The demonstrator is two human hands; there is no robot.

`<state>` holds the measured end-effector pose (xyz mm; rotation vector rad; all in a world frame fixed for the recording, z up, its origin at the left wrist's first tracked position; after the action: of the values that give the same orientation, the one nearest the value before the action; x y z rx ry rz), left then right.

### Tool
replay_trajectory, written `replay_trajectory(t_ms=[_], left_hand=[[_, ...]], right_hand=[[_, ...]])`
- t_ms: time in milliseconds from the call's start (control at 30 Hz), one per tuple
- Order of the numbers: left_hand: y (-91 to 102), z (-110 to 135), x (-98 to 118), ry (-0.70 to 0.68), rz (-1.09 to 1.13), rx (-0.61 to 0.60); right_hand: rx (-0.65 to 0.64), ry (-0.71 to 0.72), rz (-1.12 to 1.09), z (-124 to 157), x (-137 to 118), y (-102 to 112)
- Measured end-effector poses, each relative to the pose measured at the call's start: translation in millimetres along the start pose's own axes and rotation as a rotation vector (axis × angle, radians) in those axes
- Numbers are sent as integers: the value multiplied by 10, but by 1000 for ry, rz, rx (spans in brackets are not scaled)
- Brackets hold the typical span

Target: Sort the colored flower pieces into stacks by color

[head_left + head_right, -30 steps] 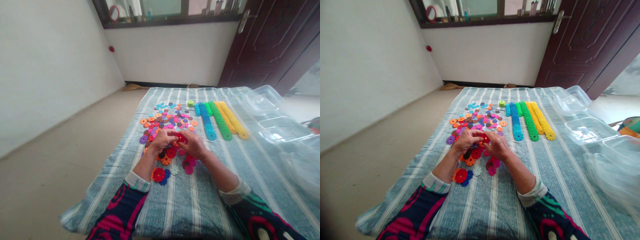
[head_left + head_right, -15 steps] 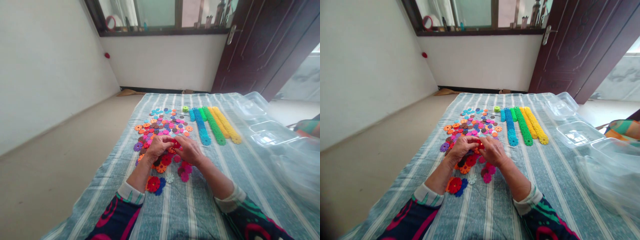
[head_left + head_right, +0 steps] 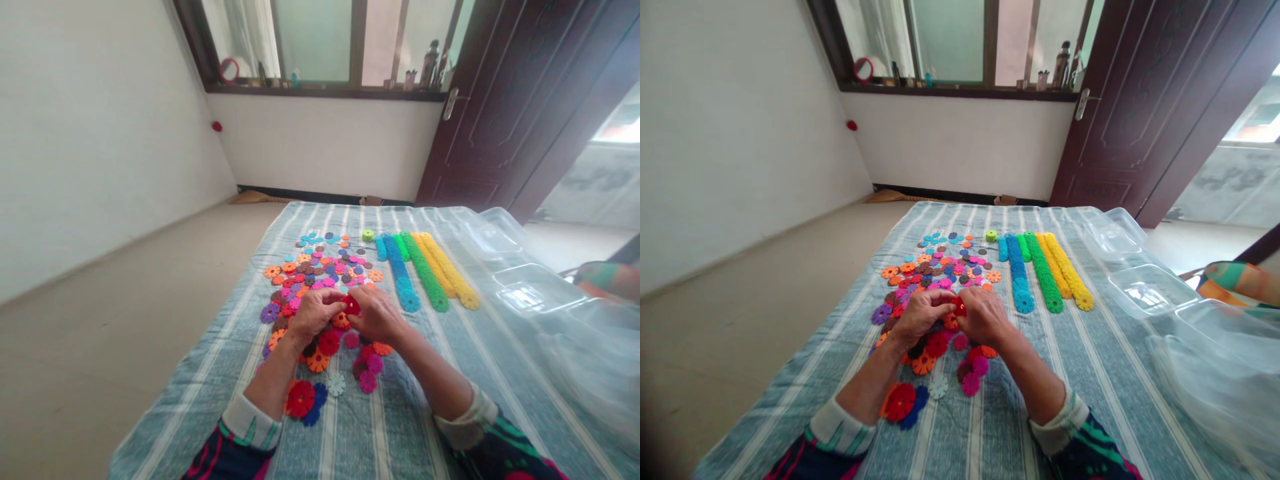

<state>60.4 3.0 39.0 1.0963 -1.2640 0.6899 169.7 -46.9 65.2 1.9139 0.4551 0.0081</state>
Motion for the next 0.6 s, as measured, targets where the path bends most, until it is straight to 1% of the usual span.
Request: replay_trajectory(t_ms=[67,167,233,333,433,600], left_hand=[[121,-14,17,-52,-59,121],[319,-17,41,-118,-185,300],[424,-14,36,-131,-253,382],[535,-2,27,-141,-330,467],[574,11,33,-155,-384,496],[541,25,59,-179,-450,453]], right_hand=[[-24,-43,0,-104,169,38],[-55,-151,50,-340,560,96],[-79,-227,97,-532,845,110],[-97,-313,161,-824,1201,87],[-111,-380,184,-1062,1449,-5],[-134,-440,215,-1317,1671,-206]])
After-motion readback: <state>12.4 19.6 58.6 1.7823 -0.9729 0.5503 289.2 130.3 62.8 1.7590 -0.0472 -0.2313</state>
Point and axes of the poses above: each hand's wrist, its own z-axis away from the middle knuckle, its own y-axis out of the back of the hand, x = y × z, the point moved 8 cm from there along -z, towards the middle knuckle
